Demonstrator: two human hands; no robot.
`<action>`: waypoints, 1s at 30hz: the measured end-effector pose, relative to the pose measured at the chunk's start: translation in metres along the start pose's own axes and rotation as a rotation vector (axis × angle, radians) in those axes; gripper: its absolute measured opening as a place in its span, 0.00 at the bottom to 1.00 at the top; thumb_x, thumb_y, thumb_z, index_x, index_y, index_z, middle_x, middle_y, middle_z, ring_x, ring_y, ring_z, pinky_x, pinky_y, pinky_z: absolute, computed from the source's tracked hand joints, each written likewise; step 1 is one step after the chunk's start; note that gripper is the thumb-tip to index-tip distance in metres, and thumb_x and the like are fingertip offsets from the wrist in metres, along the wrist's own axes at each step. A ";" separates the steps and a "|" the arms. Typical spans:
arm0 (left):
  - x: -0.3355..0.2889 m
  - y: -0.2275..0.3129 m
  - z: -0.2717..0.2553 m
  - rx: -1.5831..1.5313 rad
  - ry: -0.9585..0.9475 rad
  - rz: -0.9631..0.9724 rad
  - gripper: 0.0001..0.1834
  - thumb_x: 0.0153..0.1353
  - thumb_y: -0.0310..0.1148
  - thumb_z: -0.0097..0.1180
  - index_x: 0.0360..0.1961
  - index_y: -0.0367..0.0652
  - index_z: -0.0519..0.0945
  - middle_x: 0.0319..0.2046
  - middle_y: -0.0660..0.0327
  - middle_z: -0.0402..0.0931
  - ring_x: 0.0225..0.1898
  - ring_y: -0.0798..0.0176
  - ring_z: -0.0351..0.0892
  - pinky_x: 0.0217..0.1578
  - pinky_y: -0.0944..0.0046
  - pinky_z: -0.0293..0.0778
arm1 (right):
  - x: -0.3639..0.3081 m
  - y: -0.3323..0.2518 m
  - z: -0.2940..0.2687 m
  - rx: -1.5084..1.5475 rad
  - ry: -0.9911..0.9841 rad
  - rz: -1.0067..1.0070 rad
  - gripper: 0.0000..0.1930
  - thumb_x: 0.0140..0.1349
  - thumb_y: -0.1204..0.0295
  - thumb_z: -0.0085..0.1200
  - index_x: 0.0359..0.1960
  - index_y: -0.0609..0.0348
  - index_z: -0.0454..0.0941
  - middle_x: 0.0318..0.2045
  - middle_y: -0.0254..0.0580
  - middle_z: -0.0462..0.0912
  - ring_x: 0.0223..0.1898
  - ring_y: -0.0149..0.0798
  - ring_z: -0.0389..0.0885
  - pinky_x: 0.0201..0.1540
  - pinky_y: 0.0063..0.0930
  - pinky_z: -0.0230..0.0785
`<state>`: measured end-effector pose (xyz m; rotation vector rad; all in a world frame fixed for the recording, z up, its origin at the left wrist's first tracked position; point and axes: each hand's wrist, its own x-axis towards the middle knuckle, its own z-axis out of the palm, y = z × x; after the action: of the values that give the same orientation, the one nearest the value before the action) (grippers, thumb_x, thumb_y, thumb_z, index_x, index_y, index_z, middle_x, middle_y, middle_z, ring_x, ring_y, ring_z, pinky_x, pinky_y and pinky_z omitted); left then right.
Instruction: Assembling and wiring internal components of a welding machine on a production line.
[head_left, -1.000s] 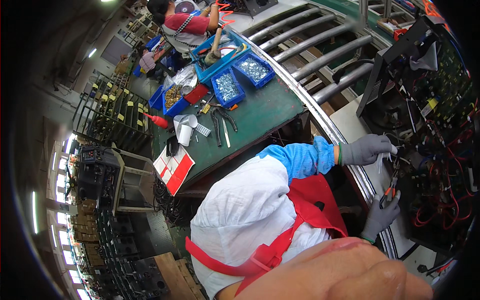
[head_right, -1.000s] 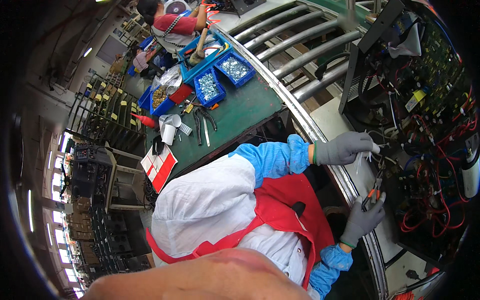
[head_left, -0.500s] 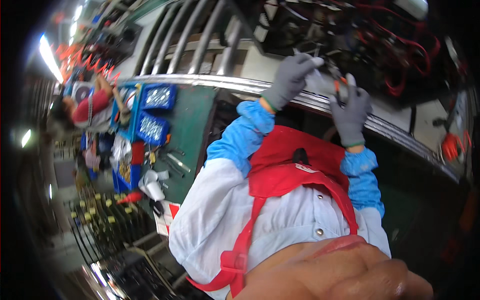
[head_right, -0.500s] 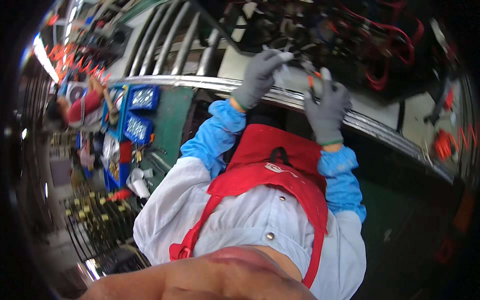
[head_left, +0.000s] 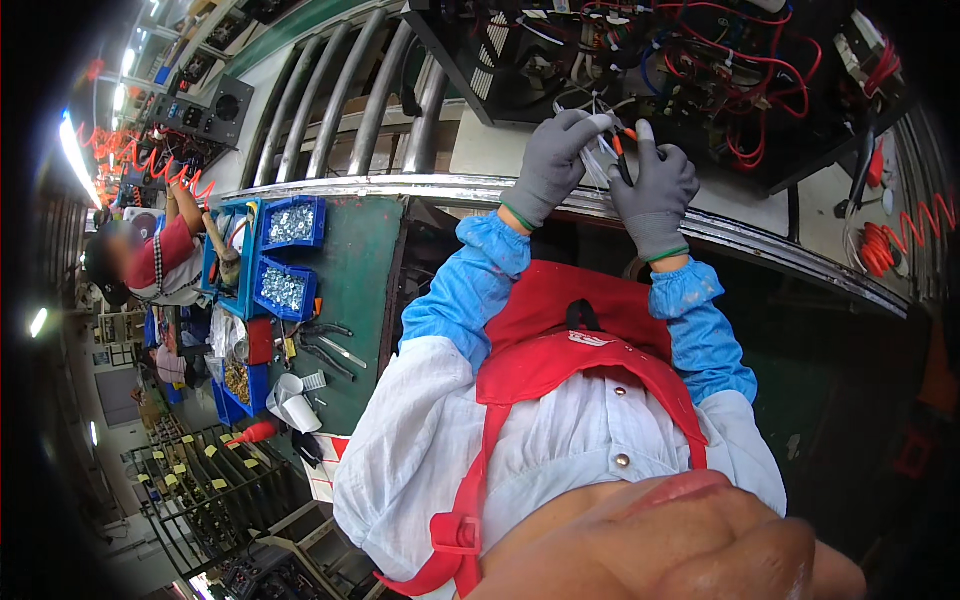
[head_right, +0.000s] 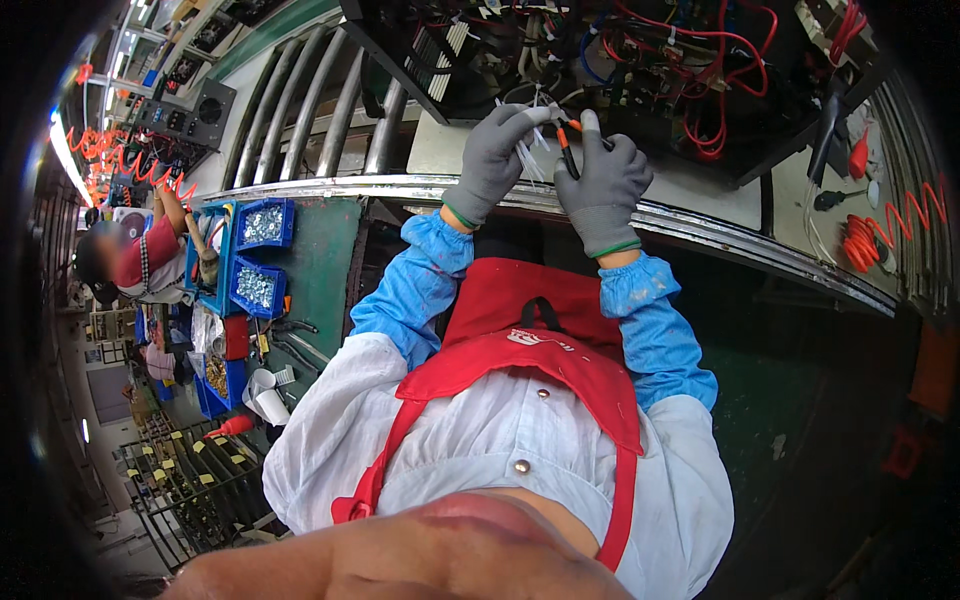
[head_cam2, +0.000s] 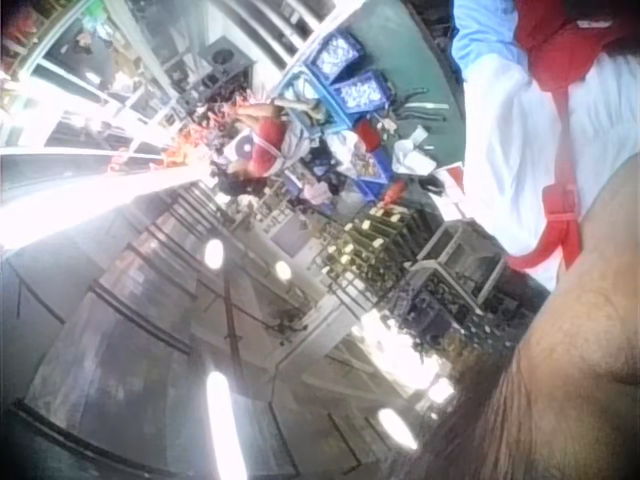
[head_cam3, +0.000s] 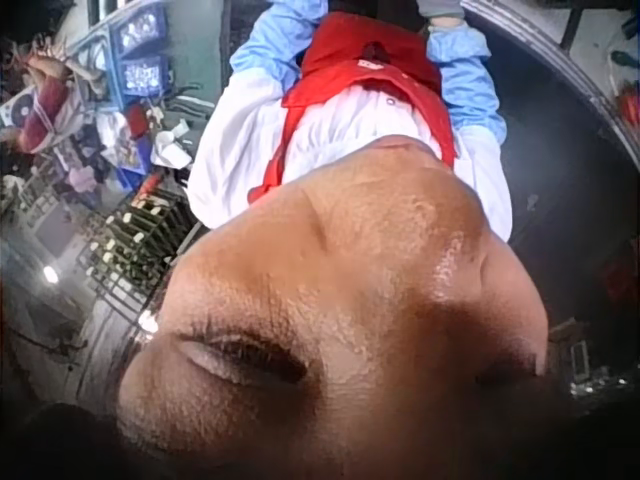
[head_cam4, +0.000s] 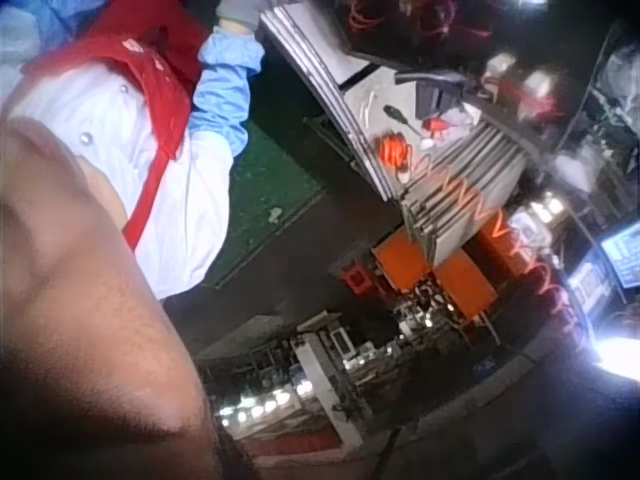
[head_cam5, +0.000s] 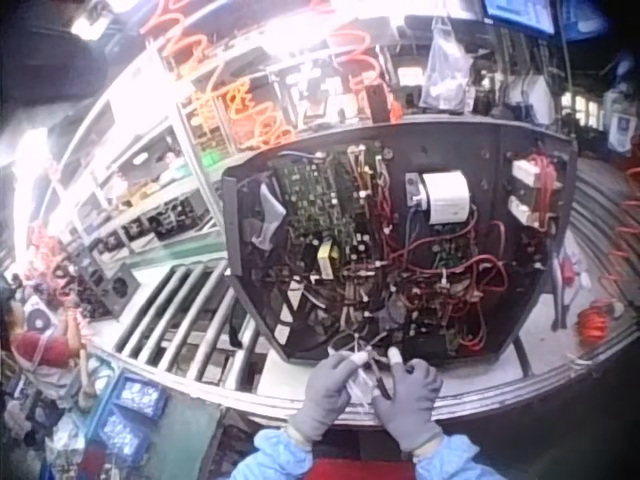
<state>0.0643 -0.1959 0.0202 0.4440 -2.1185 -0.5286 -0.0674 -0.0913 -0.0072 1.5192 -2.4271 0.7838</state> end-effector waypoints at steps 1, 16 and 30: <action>0.000 0.000 0.000 -0.006 -0.006 -0.009 0.20 0.52 0.19 0.56 0.47 0.46 0.81 0.33 0.55 0.78 0.34 0.46 0.79 0.33 0.54 0.73 | 0.000 -0.002 0.000 0.012 -0.001 0.006 0.39 0.49 0.55 0.63 0.66 0.39 0.67 0.49 0.50 0.68 0.50 0.53 0.67 0.53 0.48 0.58; 0.003 -0.005 0.011 -0.178 0.137 -0.140 0.07 0.66 0.25 0.54 0.44 0.39 0.78 0.38 0.55 0.77 0.39 0.58 0.81 0.39 0.64 0.76 | 0.016 0.007 0.024 0.071 -0.032 -0.030 0.39 0.51 0.66 0.61 0.68 0.39 0.63 0.38 0.49 0.73 0.38 0.54 0.77 0.39 0.48 0.73; 0.068 -0.020 -0.061 0.346 0.110 0.119 0.24 0.57 0.25 0.54 0.57 0.49 0.73 0.38 0.50 0.77 0.35 0.43 0.79 0.32 0.50 0.75 | 0.062 -0.052 -0.035 0.002 0.033 -0.165 0.43 0.49 0.53 0.65 0.70 0.34 0.61 0.40 0.51 0.73 0.42 0.53 0.75 0.44 0.44 0.69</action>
<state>0.0797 -0.2590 0.0877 0.5233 -2.1177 -0.0648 -0.0549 -0.1395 0.0656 1.6682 -2.2430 0.7718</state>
